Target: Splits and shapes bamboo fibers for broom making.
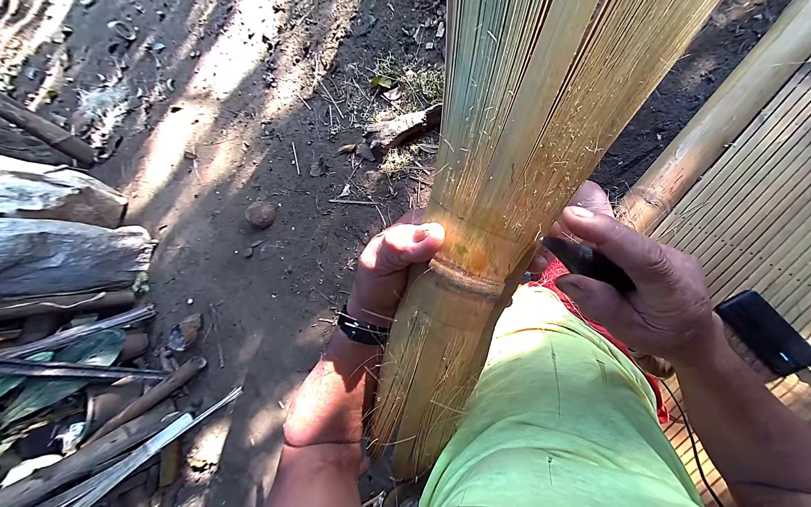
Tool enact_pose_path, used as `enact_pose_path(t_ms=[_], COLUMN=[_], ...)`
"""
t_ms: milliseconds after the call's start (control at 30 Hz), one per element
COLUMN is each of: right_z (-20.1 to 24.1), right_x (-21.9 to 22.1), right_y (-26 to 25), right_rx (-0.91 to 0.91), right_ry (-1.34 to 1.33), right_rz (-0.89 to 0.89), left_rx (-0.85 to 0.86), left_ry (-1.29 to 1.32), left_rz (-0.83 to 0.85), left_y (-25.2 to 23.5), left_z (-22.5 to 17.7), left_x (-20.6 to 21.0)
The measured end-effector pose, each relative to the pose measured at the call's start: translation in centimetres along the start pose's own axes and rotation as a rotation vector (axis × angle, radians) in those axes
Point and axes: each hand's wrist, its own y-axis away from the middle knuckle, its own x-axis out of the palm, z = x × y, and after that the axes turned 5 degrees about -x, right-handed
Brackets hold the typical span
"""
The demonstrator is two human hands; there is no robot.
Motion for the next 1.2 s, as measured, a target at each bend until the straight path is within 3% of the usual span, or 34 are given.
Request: enact_pose_path(t_ms=[267, 467, 900, 1133, 1200], right_z=[-0.3, 0.0, 0.3, -0.9, -0.7], right_x=[0.0, -0.2, -0.8, -4.3, -4.4], right_y=[0.5, 0.0, 0.1, 0.0, 0.0], right_rx=[-0.023, -0.046, -0.059, 0.067, 0.062], right_ry=[0.024, 0.008, 0.067, 0.02, -0.003], right_rz=[0.005, -0.008, 0.034, -0.216, -0.21], left_rx=[-0.04, -0.03, -0.037, -0.11, -0.111], left_ry=[0.08, -0.025, 0.034, 0.089, 0.081], left_rz=[0.07, 0.028, 0.046, 0.129, 0.148], left_y=[-0.9, 0.1, -0.3, -0.1, -0.5], left_z=[-0.4, -0.2, -0.3, 0.1, 0.0], left_x=[0.2, 0.8, 1.2, -0.2, 0.0])
